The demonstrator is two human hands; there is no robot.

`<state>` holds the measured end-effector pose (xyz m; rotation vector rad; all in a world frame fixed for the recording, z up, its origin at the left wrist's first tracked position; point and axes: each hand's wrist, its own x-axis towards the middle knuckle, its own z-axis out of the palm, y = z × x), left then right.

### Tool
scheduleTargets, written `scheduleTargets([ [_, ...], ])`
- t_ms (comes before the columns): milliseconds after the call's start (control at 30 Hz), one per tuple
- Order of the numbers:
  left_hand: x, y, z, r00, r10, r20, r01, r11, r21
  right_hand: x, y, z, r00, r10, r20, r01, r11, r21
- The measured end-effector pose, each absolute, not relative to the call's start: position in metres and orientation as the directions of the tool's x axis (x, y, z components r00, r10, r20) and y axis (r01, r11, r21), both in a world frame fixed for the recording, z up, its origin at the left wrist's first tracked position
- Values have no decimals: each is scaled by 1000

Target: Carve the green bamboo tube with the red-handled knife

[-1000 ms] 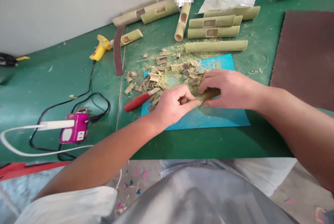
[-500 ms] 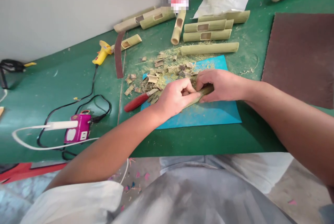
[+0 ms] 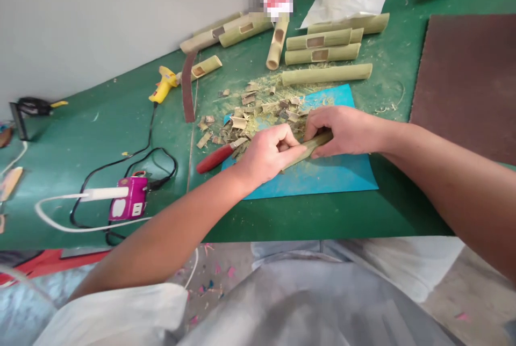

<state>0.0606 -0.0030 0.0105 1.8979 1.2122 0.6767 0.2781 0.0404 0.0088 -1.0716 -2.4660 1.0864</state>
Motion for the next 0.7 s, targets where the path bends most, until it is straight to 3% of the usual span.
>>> scheduleTargets([
  [300, 79, 4, 6, 427, 901, 78, 449, -286, 846, 277, 37, 12, -692, 719, -65, 549, 466, -693],
  [567, 49, -11, 14, 377, 926, -2, 532, -215, 819, 277, 39, 12, -688, 718, -106, 565, 438, -700],
  [700, 68, 1, 12, 451, 892, 16, 492, -263, 830, 276, 37, 13, -689, 720, -87, 571, 465, -676],
])
